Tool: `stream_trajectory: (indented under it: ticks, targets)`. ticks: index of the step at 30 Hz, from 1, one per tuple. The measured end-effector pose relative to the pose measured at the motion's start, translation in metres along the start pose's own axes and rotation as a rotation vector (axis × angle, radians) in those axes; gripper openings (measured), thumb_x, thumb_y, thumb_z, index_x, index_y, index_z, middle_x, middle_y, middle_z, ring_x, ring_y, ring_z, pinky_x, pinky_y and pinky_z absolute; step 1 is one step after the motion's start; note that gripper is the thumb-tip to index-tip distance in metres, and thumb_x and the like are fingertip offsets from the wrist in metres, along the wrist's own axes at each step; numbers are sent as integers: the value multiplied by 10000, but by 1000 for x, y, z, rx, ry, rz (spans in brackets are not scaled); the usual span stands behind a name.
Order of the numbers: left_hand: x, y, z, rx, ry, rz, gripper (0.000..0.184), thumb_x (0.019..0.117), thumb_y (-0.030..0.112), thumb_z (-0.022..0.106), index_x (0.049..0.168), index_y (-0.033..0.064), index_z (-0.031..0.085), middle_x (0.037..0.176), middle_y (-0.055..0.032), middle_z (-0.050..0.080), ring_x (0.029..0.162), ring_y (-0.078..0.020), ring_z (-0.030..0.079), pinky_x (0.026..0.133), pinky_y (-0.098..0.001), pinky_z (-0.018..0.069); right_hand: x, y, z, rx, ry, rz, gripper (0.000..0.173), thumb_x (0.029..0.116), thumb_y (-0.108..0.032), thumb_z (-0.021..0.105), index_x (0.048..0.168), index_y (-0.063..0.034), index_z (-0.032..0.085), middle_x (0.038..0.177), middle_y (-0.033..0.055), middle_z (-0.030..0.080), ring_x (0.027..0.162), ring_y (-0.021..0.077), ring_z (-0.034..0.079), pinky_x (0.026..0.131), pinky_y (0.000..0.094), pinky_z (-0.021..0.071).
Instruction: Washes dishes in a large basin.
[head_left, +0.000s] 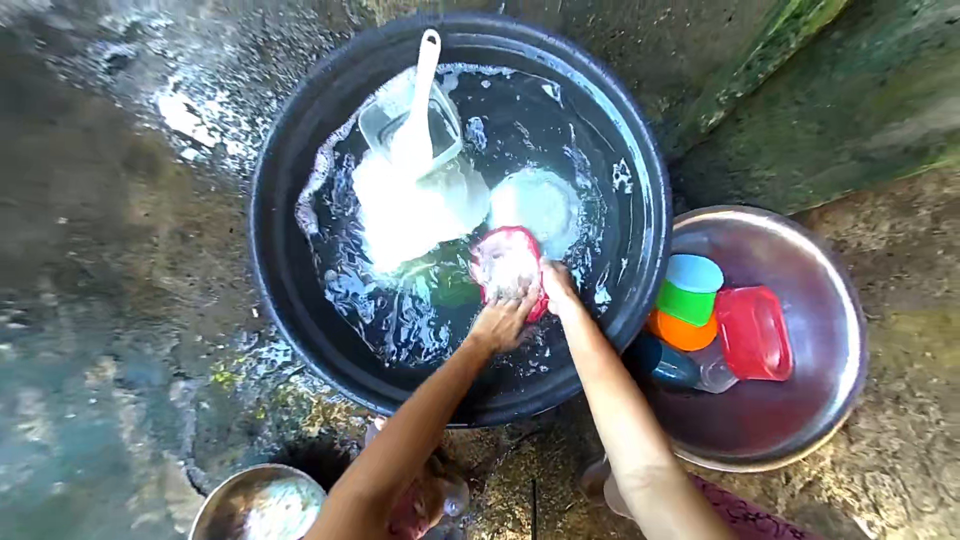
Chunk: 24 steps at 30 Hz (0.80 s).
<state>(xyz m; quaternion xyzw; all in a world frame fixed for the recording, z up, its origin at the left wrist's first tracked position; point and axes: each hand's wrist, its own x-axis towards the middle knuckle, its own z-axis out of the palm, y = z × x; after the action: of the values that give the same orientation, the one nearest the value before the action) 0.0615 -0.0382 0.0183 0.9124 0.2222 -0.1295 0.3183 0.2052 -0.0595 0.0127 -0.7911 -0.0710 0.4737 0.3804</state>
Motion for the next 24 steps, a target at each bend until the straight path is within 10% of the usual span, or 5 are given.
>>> stream_trajectory:
  ticks: [5, 9, 15, 18, 24]
  targets:
    - [-33, 23, -83, -75, 121, -40, 394, 1008, -46, 510, 1385, 8, 614, 1343, -240, 652, 1225, -434, 645, 1038, -600, 498, -24, -33, -45, -103, -423, 50, 507, 1139, -364, 249, 1398, 3, 483, 1187, 197, 646, 959, 259, 685, 791, 412, 581]
    - [-44, 35, -150, -106, 353, 5, 199, 996, -28, 552, 1148, -69, 674, 948, -290, 710, 872, -470, 717, 797, -621, 564, -50, -63, -88, -521, -378, -581, 676, 1031, -23, 501, 1626, -12, 180, 1676, 227, 216, 1539, 314, 288, 1237, 467, 282]
    - [-26, 31, -174, -309, 571, 137, 405, 943, 344, 720, 1032, -49, 679, 934, -195, 683, 849, -293, 677, 773, -463, 552, -92, -90, -151, -615, -26, -1008, 360, 1024, -218, 626, 1312, -1, 627, 1200, 227, 690, 1092, 363, 684, 952, 577, 524]
    - [-36, -13, -190, -361, 449, -88, 566, 946, 349, 721, 1319, -54, 582, 1294, -276, 610, 1136, -399, 633, 941, -560, 524, -111, -88, -241, -777, 176, -864, 389, 1033, -251, 605, 1306, 23, 642, 1267, 264, 646, 1151, 398, 644, 999, 600, 491]
    - [-69, -106, -199, -369, 787, -603, 591, 1054, 405, 549, 1395, -75, 497, 1315, -330, 579, 1213, -457, 584, 1047, -606, 441, -102, -26, -367, -889, 604, -17, 389, 1027, -229, 589, 1360, -32, 629, 1432, 338, 519, 1362, 555, 439, 1062, 752, 330]
